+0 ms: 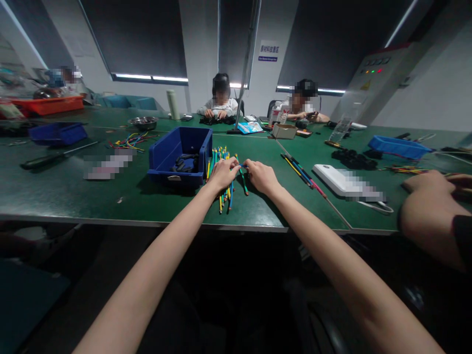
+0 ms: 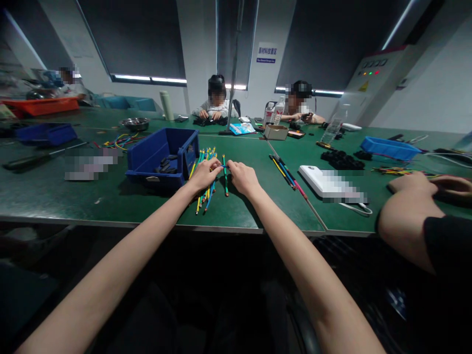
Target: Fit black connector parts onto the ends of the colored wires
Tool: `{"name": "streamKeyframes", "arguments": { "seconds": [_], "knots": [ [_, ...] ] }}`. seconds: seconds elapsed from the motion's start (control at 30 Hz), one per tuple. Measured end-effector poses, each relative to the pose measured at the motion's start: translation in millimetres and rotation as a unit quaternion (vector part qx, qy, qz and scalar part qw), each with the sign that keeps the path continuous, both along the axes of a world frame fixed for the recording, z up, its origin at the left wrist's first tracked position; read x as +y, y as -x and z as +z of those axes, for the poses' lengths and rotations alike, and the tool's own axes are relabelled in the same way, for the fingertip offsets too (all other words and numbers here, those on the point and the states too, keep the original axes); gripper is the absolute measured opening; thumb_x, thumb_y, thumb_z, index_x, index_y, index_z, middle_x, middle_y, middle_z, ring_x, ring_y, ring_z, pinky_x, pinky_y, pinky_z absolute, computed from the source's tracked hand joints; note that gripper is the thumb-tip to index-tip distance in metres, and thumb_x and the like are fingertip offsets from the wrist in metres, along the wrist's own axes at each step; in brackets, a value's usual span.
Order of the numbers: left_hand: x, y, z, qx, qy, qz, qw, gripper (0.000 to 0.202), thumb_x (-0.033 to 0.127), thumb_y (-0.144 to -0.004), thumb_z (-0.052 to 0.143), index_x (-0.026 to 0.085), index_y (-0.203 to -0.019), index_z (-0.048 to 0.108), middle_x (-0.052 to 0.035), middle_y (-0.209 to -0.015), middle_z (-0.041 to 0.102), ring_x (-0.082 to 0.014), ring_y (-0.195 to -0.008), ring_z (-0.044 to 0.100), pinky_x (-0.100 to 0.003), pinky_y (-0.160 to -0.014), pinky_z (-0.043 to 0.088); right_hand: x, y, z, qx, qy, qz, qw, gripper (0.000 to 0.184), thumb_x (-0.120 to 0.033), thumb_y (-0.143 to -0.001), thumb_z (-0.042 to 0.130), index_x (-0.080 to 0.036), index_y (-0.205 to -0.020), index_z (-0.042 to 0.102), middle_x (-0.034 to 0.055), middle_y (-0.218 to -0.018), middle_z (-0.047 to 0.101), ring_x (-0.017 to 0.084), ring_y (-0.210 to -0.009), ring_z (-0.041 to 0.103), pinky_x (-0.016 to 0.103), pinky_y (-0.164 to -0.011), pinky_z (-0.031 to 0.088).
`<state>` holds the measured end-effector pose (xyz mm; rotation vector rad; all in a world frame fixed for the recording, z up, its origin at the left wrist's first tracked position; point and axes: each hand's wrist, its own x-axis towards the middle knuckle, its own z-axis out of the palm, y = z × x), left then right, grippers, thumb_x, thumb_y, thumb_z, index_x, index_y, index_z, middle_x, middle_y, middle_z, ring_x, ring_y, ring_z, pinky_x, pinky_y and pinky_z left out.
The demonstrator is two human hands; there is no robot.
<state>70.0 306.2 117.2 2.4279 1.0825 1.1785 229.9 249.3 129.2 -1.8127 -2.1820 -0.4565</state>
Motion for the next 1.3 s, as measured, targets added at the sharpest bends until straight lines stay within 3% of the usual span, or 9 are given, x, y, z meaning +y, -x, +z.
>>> {"name": "streamKeyframes", "arguments": {
  "seconds": [0.17, 0.27, 0.43, 0.53, 0.67, 0.83, 0.93, 1.1, 1.3],
  "knots": [
    [2, 0, -2.5, 0.003, 0.009, 0.008, 1.000, 0.011, 0.027, -0.084, 0.057, 0.022, -0.088, 0.065, -0.0039, -0.077, 0.069, -0.0200, -0.075, 0.062, -0.032, -0.076, 0.047, 20, 10, -9.7, 0.008, 0.015, -0.031, 0.999, 0.023, -0.017, -0.090, 0.039, -0.017, -0.105, 0.057, 0.0149, -0.099, 0.067, 0.026, -0.094, 0.057, 0.033, -0.074, 0.040],
    [4, 0, -3.6, 0.006, 0.022, 0.013, 1.000, 0.011, 0.027, -0.084, 0.056, 0.022, -0.085, 0.065, -0.0043, -0.077, 0.069, -0.0205, -0.077, 0.062, -0.033, -0.076, 0.047, 32, 7, -13.8, 0.061, 0.027, -0.032, 0.997, 0.024, -0.020, -0.090, 0.039, -0.017, -0.102, 0.060, 0.0144, -0.096, 0.068, 0.026, -0.090, 0.058, 0.034, -0.076, 0.040],
    [5, 0, -2.5, 0.003, 0.043, 0.025, 0.999, 0.016, 0.022, -0.086, 0.049, 0.022, -0.080, 0.064, -0.0038, -0.077, 0.067, -0.0196, -0.076, 0.060, -0.032, -0.076, 0.046, 37, -10, -17.1, 0.281, 0.053, 0.049, 0.957, 0.025, -0.034, -0.086, 0.050, -0.017, -0.098, 0.064, 0.0051, -0.090, 0.068, 0.018, -0.079, 0.058, 0.027, -0.069, 0.040],
    [7, -1, -2.1, -0.005, 0.049, 0.037, 0.998, 0.017, 0.021, -0.085, 0.049, 0.022, -0.077, 0.064, -0.0041, -0.076, 0.066, -0.0198, -0.076, 0.058, -0.032, -0.076, 0.046, 32, -16, -17.0, 0.341, 0.078, 0.114, 0.930, 0.032, -0.045, -0.080, 0.057, -0.016, -0.089, 0.066, 0.0008, -0.078, 0.065, 0.014, -0.070, 0.054, 0.024, -0.063, 0.038],
    [9, -1, -3.0, -0.007, 0.048, 0.027, 0.998, 0.015, 0.022, -0.083, 0.052, 0.022, -0.075, 0.064, -0.0036, -0.074, 0.066, -0.0194, -0.075, 0.057, -0.032, -0.077, 0.045, 26, -16, -13.1, 0.346, 0.076, 0.131, 0.926, 0.040, -0.049, -0.086, 0.046, -0.016, -0.077, 0.066, -0.0003, -0.066, 0.062, 0.013, -0.064, 0.052, 0.023, -0.062, 0.035],
    [8, -1, -4.2, 0.003, 0.059, 0.024, 0.998, 0.018, 0.024, -0.085, 0.049, 0.022, -0.078, 0.065, -0.0050, -0.080, 0.068, -0.0209, -0.080, 0.058, -0.034, -0.079, 0.046, 22, -12, -9.5, 0.306, 0.043, 0.076, 0.948, 0.041, -0.047, -0.089, 0.043, -0.018, -0.073, 0.066, -0.0002, -0.063, 0.061, 0.013, -0.062, 0.052, 0.023, -0.061, 0.034],
    [4, 0, -1.5, 0.000, 0.019, 0.035, 0.999, 0.021, 0.017, -0.085, 0.045, 0.020, -0.083, 0.065, -0.0069, -0.087, 0.068, -0.0225, -0.088, 0.057, -0.037, -0.085, 0.045, 23, -12, -9.6, 0.300, 0.011, 0.054, 0.952, 0.039, -0.046, -0.090, 0.043, -0.019, -0.075, 0.066, 0.0009, -0.066, 0.063, 0.014, -0.065, 0.053, 0.023, -0.062, 0.035],
    [-2, 3, 10.5, -0.044, -0.079, 0.019, 0.996, 0.031, 0.002, -0.077, 0.040, 0.020, -0.085, 0.064, -0.0066, -0.089, 0.067, -0.0223, -0.095, 0.055, -0.037, -0.092, 0.043, 24, -13, -9.6, 0.337, -0.020, 0.061, 0.939, 0.038, -0.046, -0.091, 0.041, -0.019, -0.078, 0.065, 0.0017, -0.069, 0.064, 0.015, -0.067, 0.055, 0.024, -0.066, 0.037],
    [-25, 11, 32.0, -0.097, -0.140, 0.006, 0.985, 0.030, 0.001, -0.076, 0.040, 0.020, -0.083, 0.063, -0.0057, -0.088, 0.065, -0.0221, -0.098, 0.054, -0.038, -0.092, 0.044, 26, -16, -11.8, 0.339, -0.029, 0.065, 0.938, 0.031, -0.042, -0.088, 0.046, -0.018, -0.082, 0.066, 0.0018, -0.073, 0.064, 0.015, -0.068, 0.054, 0.024, -0.064, 0.036]
  ]
}}
